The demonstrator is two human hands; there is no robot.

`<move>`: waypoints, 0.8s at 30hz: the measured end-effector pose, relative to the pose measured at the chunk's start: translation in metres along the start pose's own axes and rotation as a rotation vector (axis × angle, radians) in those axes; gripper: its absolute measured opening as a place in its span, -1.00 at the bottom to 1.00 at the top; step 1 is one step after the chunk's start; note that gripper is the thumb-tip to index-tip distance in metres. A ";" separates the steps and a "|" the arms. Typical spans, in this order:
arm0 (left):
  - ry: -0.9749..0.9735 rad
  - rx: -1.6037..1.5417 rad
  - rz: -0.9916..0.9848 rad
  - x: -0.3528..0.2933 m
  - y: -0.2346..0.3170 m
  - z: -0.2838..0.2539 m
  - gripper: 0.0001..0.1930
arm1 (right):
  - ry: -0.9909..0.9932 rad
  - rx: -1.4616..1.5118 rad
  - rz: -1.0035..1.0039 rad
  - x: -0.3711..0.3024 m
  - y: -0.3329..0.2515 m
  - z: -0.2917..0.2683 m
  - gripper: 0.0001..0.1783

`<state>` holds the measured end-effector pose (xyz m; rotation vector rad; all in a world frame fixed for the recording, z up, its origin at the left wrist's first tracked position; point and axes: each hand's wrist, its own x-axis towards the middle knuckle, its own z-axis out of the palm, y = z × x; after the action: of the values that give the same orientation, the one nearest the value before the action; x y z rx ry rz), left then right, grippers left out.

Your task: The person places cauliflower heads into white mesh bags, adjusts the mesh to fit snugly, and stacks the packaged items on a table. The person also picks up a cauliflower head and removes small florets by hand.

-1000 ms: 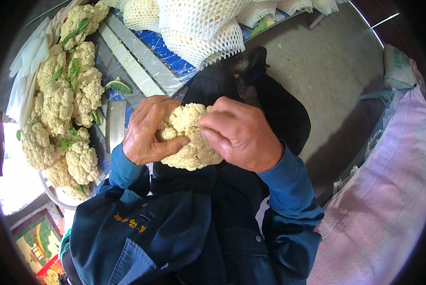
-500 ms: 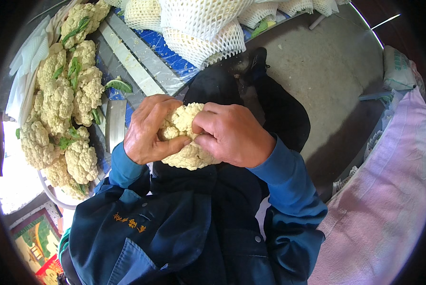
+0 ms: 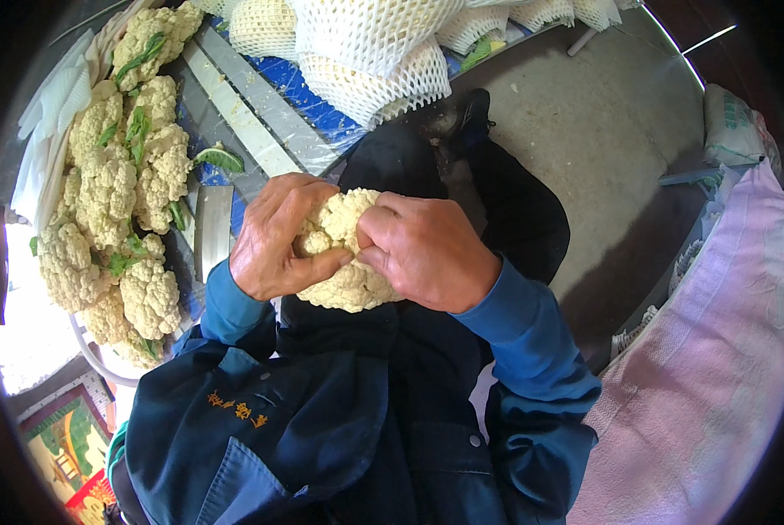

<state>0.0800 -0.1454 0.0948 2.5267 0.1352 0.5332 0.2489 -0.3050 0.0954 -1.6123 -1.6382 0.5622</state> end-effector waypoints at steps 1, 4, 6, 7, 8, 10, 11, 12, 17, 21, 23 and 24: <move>-0.001 0.003 -0.014 0.000 0.000 0.000 -0.39 | -0.005 -0.021 0.001 -0.001 0.000 0.000 -0.81; -0.030 0.009 -0.022 -0.003 -0.002 -0.001 -0.34 | 0.066 -0.014 -0.049 -0.007 -0.003 0.001 -0.82; -0.045 0.013 -0.018 -0.004 -0.003 -0.002 -0.32 | 0.138 0.015 -0.043 -0.011 -0.001 -0.003 -0.83; -0.045 0.015 -0.017 -0.005 -0.002 -0.002 -0.32 | 0.171 0.031 -0.012 -0.014 0.001 -0.009 -0.84; -0.046 0.018 -0.016 -0.005 -0.002 -0.003 -0.32 | 0.205 0.046 0.019 -0.018 0.004 -0.014 -0.85; -0.045 0.014 -0.018 -0.005 -0.002 -0.003 -0.32 | 0.320 -0.056 0.065 -0.024 0.014 -0.022 -0.83; -0.044 0.012 -0.019 -0.005 -0.002 -0.003 -0.31 | 0.374 -0.100 0.089 -0.026 0.019 -0.023 -0.79; -0.043 0.007 -0.013 -0.005 -0.002 -0.003 -0.31 | 0.411 -0.112 0.102 -0.027 0.019 -0.023 -0.76; -0.045 0.002 -0.013 -0.005 -0.003 -0.002 -0.30 | 0.344 0.038 0.072 -0.021 0.003 -0.016 -0.81; -0.038 0.001 -0.022 -0.005 -0.001 -0.002 -0.30 | 0.185 0.112 0.008 -0.013 -0.003 -0.005 -0.84; -0.034 -0.001 -0.022 -0.005 -0.001 -0.001 -0.31 | 0.083 0.098 -0.012 -0.009 -0.004 -0.004 -0.86; -0.031 -0.001 -0.021 -0.005 -0.001 -0.001 -0.31 | 0.060 0.079 -0.020 -0.008 -0.003 -0.001 -0.87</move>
<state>0.0750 -0.1451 0.0932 2.5287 0.1499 0.4854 0.2469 -0.3129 0.0969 -1.5393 -1.5672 0.5565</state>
